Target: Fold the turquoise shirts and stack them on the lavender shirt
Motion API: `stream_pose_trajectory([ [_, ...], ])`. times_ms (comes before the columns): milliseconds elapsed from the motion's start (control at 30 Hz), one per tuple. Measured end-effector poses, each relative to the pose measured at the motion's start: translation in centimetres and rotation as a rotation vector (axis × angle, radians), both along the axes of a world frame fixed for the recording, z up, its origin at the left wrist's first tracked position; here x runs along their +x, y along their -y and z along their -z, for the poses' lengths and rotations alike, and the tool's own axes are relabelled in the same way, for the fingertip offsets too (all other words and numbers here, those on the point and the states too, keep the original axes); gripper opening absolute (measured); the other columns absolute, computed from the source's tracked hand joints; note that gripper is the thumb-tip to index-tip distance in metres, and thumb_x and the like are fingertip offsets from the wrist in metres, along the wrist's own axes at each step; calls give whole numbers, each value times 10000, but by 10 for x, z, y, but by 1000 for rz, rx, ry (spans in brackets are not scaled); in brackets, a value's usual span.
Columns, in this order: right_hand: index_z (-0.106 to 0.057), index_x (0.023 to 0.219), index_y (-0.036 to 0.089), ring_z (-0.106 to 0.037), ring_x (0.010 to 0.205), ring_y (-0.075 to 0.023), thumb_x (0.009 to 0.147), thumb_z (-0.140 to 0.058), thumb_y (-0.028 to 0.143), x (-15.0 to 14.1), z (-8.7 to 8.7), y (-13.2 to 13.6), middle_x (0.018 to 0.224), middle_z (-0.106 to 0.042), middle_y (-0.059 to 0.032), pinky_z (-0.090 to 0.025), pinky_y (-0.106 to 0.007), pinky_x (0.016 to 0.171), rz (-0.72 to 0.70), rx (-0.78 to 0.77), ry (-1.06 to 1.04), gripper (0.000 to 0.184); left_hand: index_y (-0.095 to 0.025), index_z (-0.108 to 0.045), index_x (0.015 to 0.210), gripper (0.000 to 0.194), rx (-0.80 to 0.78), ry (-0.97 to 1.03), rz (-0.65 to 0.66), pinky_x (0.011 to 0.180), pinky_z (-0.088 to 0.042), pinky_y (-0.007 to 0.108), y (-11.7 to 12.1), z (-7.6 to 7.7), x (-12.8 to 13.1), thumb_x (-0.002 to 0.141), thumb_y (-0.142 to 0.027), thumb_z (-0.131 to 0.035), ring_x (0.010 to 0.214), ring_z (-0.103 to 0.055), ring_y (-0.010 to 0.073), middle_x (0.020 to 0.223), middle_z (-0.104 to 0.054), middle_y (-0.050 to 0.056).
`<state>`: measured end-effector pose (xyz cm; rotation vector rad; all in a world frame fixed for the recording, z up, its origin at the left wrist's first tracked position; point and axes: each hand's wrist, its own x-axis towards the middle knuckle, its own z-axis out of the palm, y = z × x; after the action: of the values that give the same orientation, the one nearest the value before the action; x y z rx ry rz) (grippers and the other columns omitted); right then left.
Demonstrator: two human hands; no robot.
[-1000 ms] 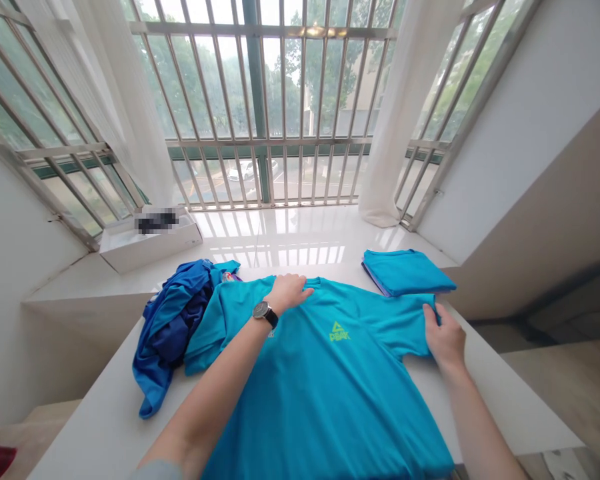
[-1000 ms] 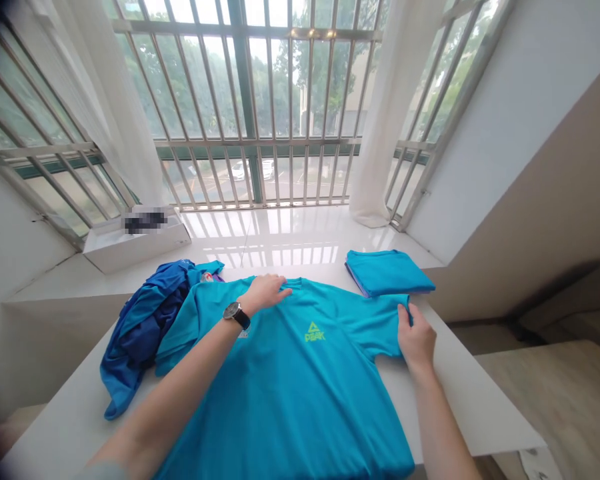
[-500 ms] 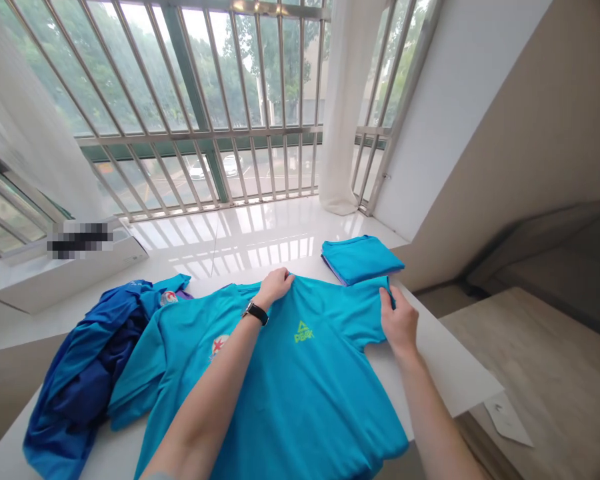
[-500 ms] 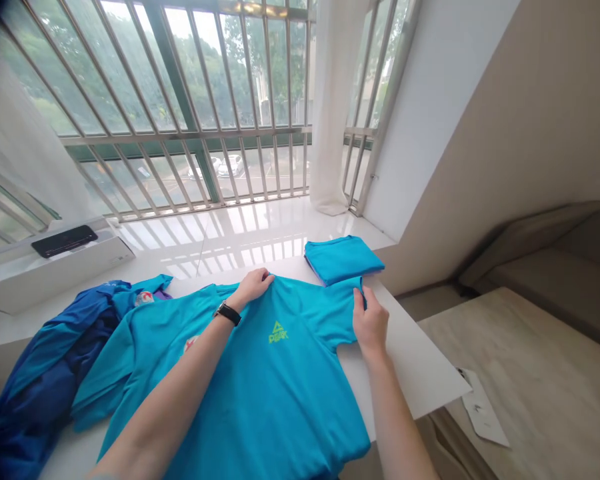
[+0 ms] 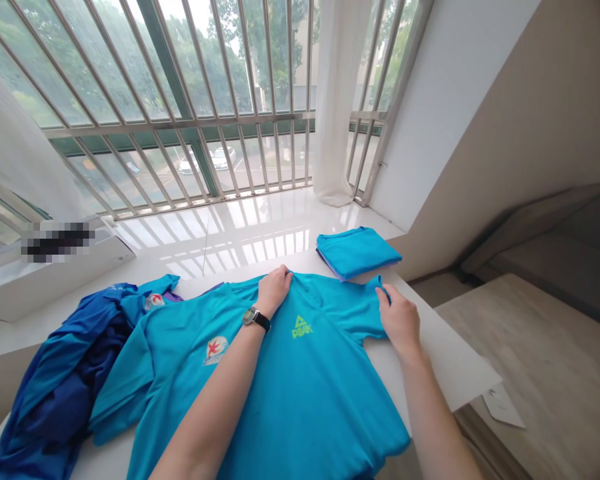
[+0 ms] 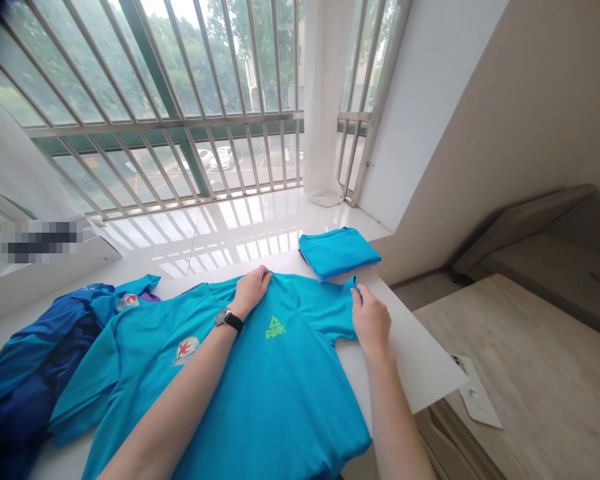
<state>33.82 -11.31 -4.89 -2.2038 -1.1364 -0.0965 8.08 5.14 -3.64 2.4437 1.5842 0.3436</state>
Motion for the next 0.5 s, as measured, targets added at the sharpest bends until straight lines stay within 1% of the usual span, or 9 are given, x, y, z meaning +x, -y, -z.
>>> stream_pose_trajectory([
  [67, -709, 1076, 201, -551, 623, -225, 952, -417, 462, 1, 2, 0, 778, -707, -117, -283, -287, 560, -18, 20, -11, 411, -227, -561, 1063, 249, -1, -8, -2, 765, -447, 313, 1, -1, 0, 1022, -381, -369, 963, -661, 251, 1070, -693, 87],
  [167, -704, 1097, 192, -570, 653, -233, 952, -390, 502, -1, 3, -1, 812, -715, -126, -305, -290, 574, -33, 127, -29, 465, -207, -559, 1083, 249, -21, -18, -4, 804, -457, 320, 4, -7, 1, 1023, -351, -365, 1002, -651, 251, 1098, -676, 106],
  [267, -712, 1092, 181, -592, 692, -248, 937, -382, 545, -4, 1, 0, 847, -727, -141, -342, -301, 603, -39, 177, -48, 515, -185, -559, 1104, 218, -36, -22, 11, 829, -470, 322, 13, -18, -2, 985, -336, -456, 1025, -644, 257, 1121, -658, 121],
  [333, -718, 1076, 178, -600, 707, -255, 927, -385, 556, -5, -3, 1, 855, -732, -147, -363, -310, 625, -43, 184, -61, 526, -180, -545, 1156, 257, -15, -11, 24, 876, -470, 334, 23, -26, -7, 957, -338, -505, 1094, -615, 270, 1188, -625, 135],
  [400, -721, 1063, 170, -608, 721, -261, 916, -394, 556, -7, -9, 1, 861, -735, -155, -380, -319, 646, -61, 188, -79, 528, -183, -527, 1211, 300, 0, 73, 50, 950, -451, 363, 34, -32, -14, 950, -328, -508, 1177, -568, 285, 1252, -589, 146],
  [467, -720, 1062, 157, -620, 747, -273, 910, -400, 543, -13, -19, -2, 879, -739, -166, -397, -330, 673, -98, 189, -101, 524, -188, -547, 1207, 293, -73, 234, 101, 997, -434, 386, 43, -33, -23, 940, -303, -511, 1192, -561, 287, 1243, -602, 138],
  [500, -718, 1065, 152, -628, 768, -280, 909, -401, 532, -18, -24, -4, 900, -740, -172, -407, -338, 691, -126, 187, -112, 518, -190, -568, 1181, 274, -135, 312, 130, 990, -445, 381, 46, -33, -26, 934, -297, -517, 1158, -586, 277, 1204, -630, 125],
])
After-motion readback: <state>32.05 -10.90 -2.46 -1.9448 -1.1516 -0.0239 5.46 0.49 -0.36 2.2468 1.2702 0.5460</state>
